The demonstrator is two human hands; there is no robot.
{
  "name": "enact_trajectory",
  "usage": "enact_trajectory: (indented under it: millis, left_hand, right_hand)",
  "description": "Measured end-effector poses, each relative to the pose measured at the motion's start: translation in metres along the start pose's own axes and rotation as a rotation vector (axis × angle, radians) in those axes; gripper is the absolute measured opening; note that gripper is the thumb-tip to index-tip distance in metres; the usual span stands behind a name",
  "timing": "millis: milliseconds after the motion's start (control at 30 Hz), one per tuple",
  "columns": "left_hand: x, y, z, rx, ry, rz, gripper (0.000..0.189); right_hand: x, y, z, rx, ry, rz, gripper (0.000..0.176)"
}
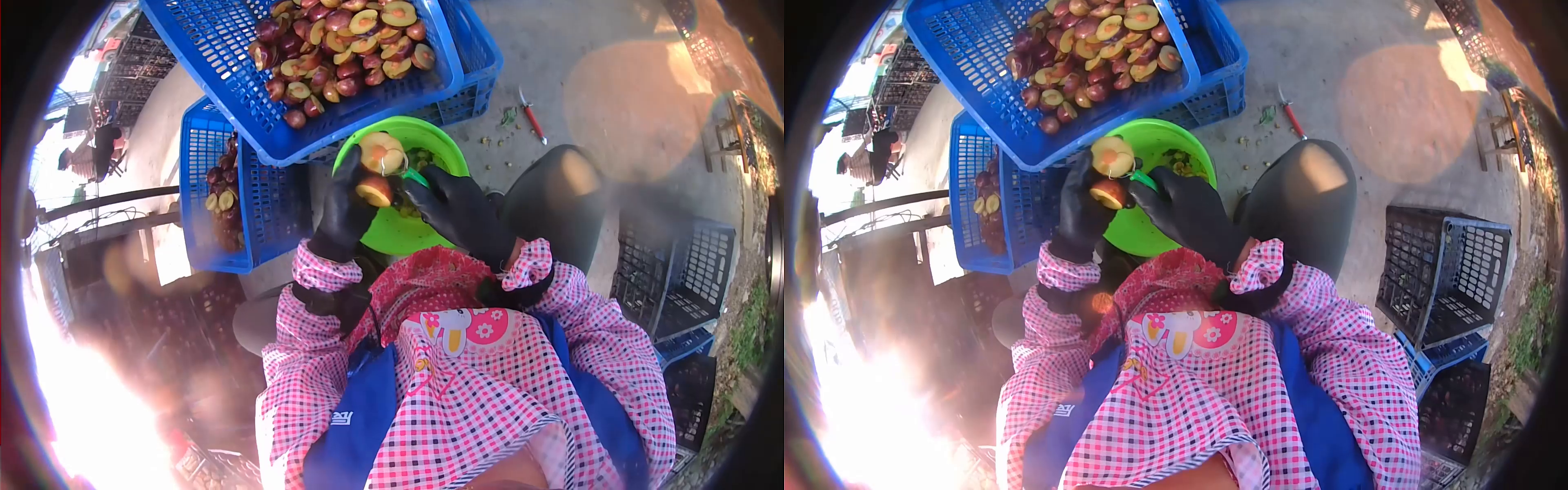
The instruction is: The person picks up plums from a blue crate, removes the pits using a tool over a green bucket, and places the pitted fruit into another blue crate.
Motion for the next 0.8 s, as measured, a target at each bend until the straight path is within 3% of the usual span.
enact_trajectory:
  millis: [67,133,167,233,333,433,567,767,800]
  left_hand:
    - [0.002,-0.009,0.004,-0.058,0.065,-0.085,0.038]
    - [-0.019,-0.018,0.007,-0.04,0.444,0.749,0.04]
    - [-0.019,-0.019,0.005,-0.04,0.442,0.747,0.04]
    - [-0.008,-0.02,-0.003,-0.07,0.296,0.276,0.057]
    - [-0.012,-0.022,-0.004,0.016,0.392,0.46,0.056]
    - [0.006,-0.026,-0.001,0.003,0.37,0.306,0.063]
    - [-0.005,-0.025,-0.004,-0.002,0.336,0.338,0.065]
    - [-0.017,-0.03,0.003,-0.009,0.522,0.403,0.064]
    - [-0.018,-0.03,0.002,-0.049,0.471,0.37,0.063]
  right_hand:
    - [0.0,-0.001,0.001,-0.036,0.003,0.026,0.037]
    - [-0.002,-0.005,0.001,-0.102,0.049,0.068,0.04]
    - [-0.001,-0.007,0.003,-0.1,0.051,0.067,0.04]
    - [0.002,-0.015,0.008,-0.166,0.083,0.125,0.04]
    - [0.003,-0.01,0.006,-0.098,0.05,0.074,0.039]
    - [-0.004,-0.007,0.004,-0.125,0.029,0.069,0.039]
    - [0.0,-0.01,0.003,-0.138,0.015,0.049,0.038]
    - [-0.009,-0.013,0.0,-0.328,0.078,-0.009,0.042]
    - [-0.002,-0.017,0.003,-0.381,-0.044,-0.112,0.044]
Point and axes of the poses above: each hand's wrist, its own z-axis away from the middle knuckle, its own y-axis out of the back of the hand, x = y × z, the point moved 8 cm from there along -z, towards the middle knuckle, and after that the axes turned 11 degrees about y, right-handed, at the moved point
